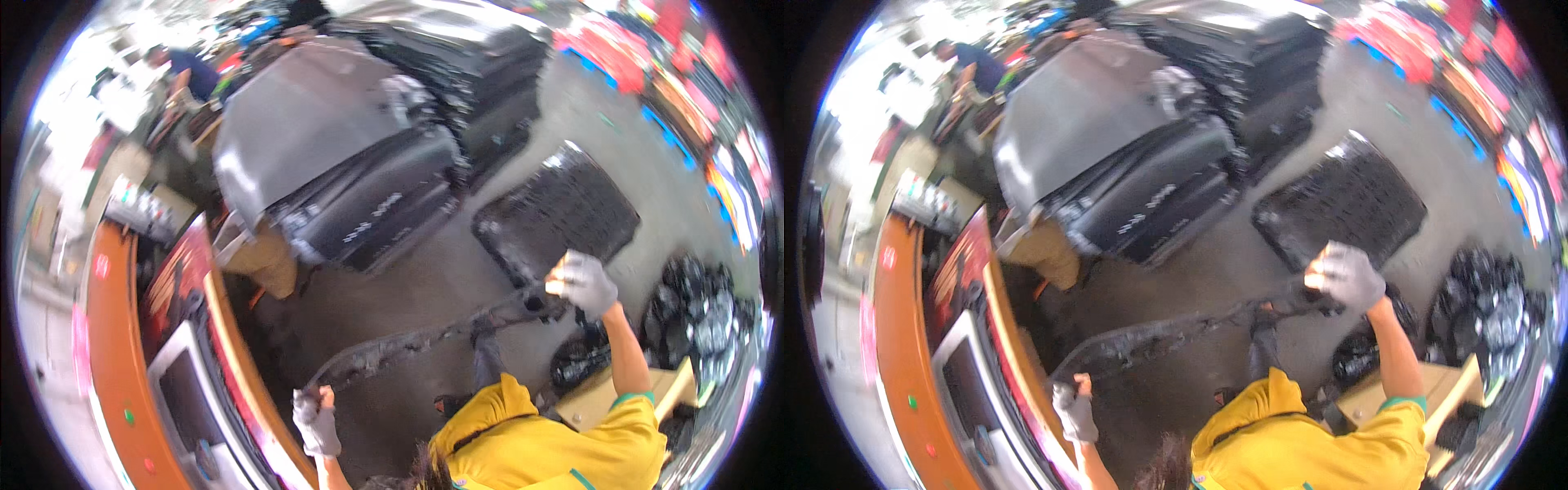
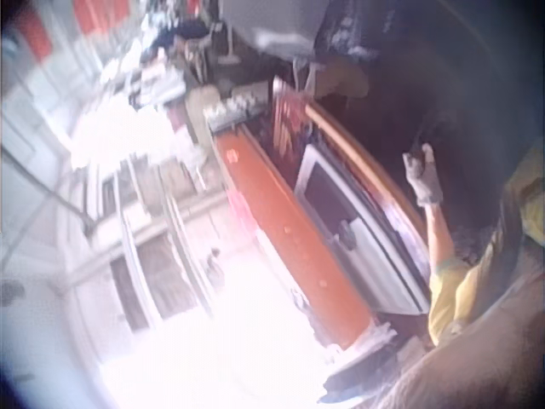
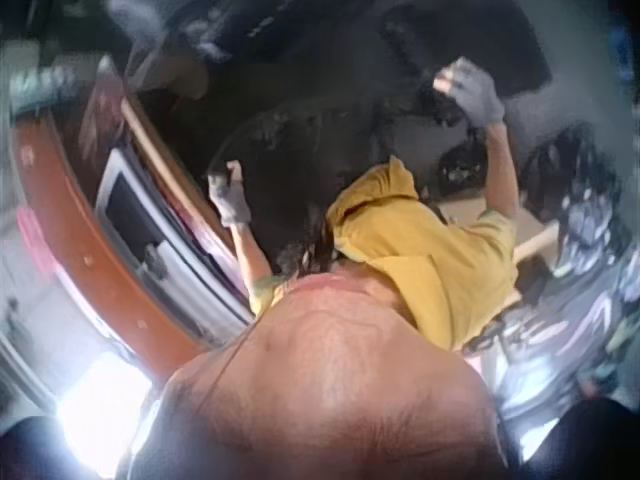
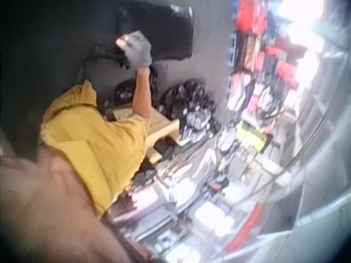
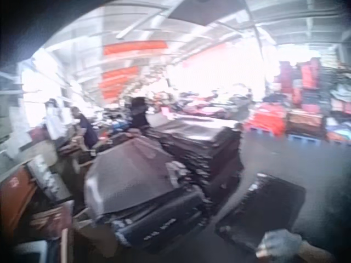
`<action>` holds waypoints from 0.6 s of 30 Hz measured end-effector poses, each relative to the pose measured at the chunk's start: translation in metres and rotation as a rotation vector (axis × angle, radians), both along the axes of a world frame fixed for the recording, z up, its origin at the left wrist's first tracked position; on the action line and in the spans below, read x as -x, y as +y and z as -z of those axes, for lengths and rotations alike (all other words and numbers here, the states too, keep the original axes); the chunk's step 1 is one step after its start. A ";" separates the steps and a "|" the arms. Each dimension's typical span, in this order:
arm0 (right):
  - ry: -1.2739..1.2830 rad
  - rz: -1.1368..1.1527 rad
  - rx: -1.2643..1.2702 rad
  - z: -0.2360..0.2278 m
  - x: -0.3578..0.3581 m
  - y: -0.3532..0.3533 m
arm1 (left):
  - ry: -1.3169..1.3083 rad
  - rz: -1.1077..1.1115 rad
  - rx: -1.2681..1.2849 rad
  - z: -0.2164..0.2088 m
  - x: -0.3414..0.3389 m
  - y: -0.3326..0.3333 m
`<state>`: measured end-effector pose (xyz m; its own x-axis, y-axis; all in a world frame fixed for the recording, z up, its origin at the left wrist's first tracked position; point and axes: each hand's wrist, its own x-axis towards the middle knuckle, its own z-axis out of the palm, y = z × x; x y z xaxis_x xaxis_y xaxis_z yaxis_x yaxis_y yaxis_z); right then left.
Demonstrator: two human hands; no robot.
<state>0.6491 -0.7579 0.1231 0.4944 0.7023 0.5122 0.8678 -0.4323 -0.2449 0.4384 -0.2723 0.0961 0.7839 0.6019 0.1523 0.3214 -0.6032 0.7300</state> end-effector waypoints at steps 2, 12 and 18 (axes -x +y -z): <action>0.160 0.301 0.029 0.010 -0.022 -0.057 | -0.059 0.210 0.135 -0.012 -0.092 -0.031; 0.057 1.176 -0.278 -0.068 -0.117 -0.336 | -0.262 0.984 -0.131 -0.099 -0.530 -0.342; -0.212 1.287 -0.533 -0.188 -0.071 -0.426 | -0.552 1.130 0.689 -0.183 -0.637 -0.484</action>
<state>0.7204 -1.1837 0.3108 0.5137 -0.4750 0.7144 -0.0174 -0.8383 -0.5449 1.0751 -0.7561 0.2795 0.8210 -0.2155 0.5287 -0.4990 0.1794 0.8478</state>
